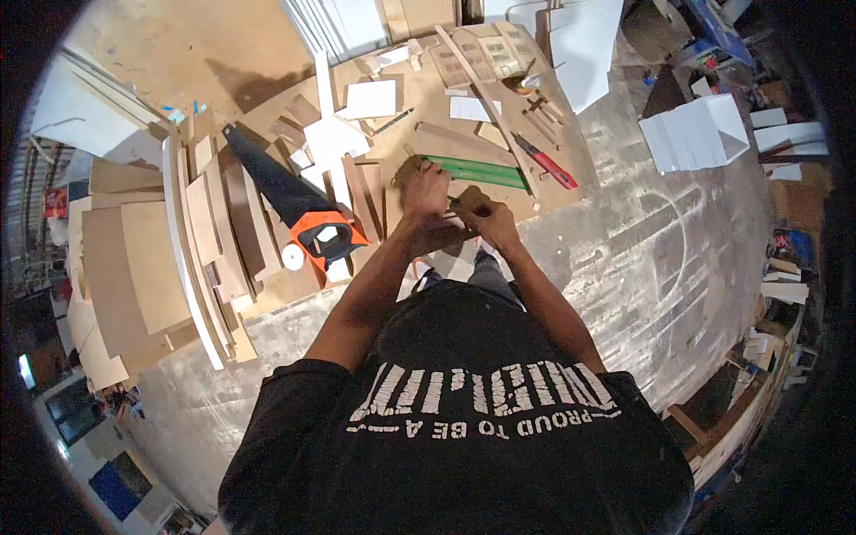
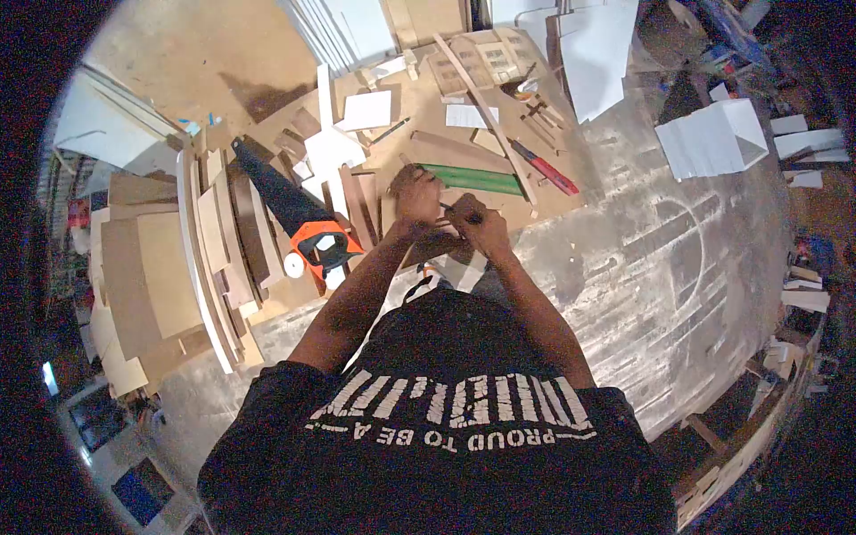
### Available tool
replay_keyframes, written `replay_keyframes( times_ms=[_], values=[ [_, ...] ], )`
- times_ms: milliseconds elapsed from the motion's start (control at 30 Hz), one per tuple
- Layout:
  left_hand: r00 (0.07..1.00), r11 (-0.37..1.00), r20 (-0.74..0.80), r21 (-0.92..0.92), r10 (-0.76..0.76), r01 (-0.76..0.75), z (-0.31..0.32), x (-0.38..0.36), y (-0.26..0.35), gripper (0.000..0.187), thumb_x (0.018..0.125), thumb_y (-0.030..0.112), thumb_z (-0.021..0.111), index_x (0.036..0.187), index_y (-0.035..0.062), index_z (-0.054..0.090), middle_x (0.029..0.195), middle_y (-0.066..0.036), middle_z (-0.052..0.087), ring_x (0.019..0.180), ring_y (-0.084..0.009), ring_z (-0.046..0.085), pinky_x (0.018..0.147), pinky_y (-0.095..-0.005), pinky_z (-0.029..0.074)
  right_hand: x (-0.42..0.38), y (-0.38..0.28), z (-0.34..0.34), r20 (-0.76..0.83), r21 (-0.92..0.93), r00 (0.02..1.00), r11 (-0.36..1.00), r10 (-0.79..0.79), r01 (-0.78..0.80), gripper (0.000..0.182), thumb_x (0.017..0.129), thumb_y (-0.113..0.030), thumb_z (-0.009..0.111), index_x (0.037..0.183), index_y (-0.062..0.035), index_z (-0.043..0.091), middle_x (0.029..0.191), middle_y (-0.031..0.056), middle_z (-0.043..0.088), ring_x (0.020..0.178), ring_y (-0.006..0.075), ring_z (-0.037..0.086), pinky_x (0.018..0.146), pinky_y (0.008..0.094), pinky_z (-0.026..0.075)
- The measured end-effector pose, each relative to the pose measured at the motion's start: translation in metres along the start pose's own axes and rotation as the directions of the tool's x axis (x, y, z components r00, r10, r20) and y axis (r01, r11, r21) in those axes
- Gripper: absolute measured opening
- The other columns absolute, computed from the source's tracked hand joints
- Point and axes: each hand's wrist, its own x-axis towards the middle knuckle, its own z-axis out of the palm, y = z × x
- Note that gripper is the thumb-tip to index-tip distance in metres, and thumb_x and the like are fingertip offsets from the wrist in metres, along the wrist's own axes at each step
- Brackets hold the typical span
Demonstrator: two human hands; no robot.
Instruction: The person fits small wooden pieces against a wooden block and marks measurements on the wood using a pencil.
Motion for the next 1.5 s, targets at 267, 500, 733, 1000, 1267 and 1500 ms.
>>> replay_keyframes(
  times_ms=[267,500,733,1000,1267,1500],
  values=[
    [0.902,0.728,-0.131,-0.642,-0.411,0.239,0.001,-0.01,-0.059,0.037,0.08,0.004,0.068,0.116,-0.0004,0.062,0.106,-0.014,0.067,0.095,-0.0265,0.065,0.082,-0.0354,0.052,0.011,0.021,0.004,-0.014,-0.098,0.999,0.995,-0.029,0.027,0.038,0.079,-0.032,0.075,0.101,-0.0006,0.072,0.09,0.016,0.074,0.083,0.0252,0.072,0.076,0.0357,0.056],
    [0.913,-0.155,0.167,-0.981,-0.373,0.116,-0.029,-0.011,-0.084,0.05,0.089,0.0,0.066,0.137,0.0044,0.053,0.111,-0.007,0.067,0.094,-0.0185,0.067,0.078,-0.0325,0.056,0.011,0.029,0.004,-0.041,-0.081,0.995,0.993,-0.091,0.087,0.04,0.08,-0.024,0.072,0.114,-0.0031,0.066,0.093,0.0195,0.073,0.082,0.0303,0.072,0.076,0.0381,0.056],
    [0.967,-0.516,0.198,-0.852,-0.158,0.09,-0.023,-0.023,-0.089,0.048,0.094,-0.001,0.06,0.14,0.0085,0.05,0.118,-0.008,0.063,0.105,-0.0213,0.064,0.092,-0.0376,0.055,-0.004,0.003,0.01,-0.135,-0.183,0.91,0.913,-0.391,0.365,0.04,0.085,-0.011,0.063,0.123,-0.0061,0.055,0.097,0.0242,0.065,0.09,0.04,0.066,0.079,0.0458,0.053],
    [0.98,-0.676,0.174,-0.734,-0.093,0.066,-0.064,-0.035,-0.063,0.043,0.096,0.001,0.055,0.139,0.0069,0.049,0.128,-0.018,0.06,0.123,-0.0321,0.057,0.105,-0.0414,0.047,-0.013,-0.019,-0.001,0.101,-0.331,0.924,0.863,-0.369,0.381,0.051,0.092,-0.013,0.053,0.141,-0.0219,0.046,0.131,0.0199,0.057,0.104,0.0442,0.059,0.089,0.0526,0.051],
    [0.984,-0.599,0.071,-0.8,-0.163,-0.041,-0.092,-0.048,-0.044,0.053,0.094,-0.002,0.056,0.143,0.0089,0.041,0.134,-0.019,0.056,0.129,-0.0354,0.052,0.111,-0.0448,0.042,-0.011,-0.014,0.003,0.041,-0.326,0.866,0.813,-0.499,0.483,0.039,0.087,-0.011,0.06,0.125,-0.0081,0.052,0.109,0.0225,0.06,0.093,0.0438,0.06,0.083,0.0519,0.05],
    [0.96,-0.433,0.129,-0.901,-0.247,0.009,-0.132,-0.059,-0.022,0.05,0.092,-0.004,0.059,0.14,0.0055,0.047,0.128,-0.014,0.061,0.125,-0.0313,0.057,0.109,-0.0427,0.044,0.028,0.002,-0.008,-0.192,-0.444,0.849,0.815,-0.491,0.371,0.021,0.084,-0.013,0.068,0.102,-0.0025,0.064,0.094,0.0197,0.063,0.091,0.0391,0.063,0.08,0.0451,0.051]
  ],
)
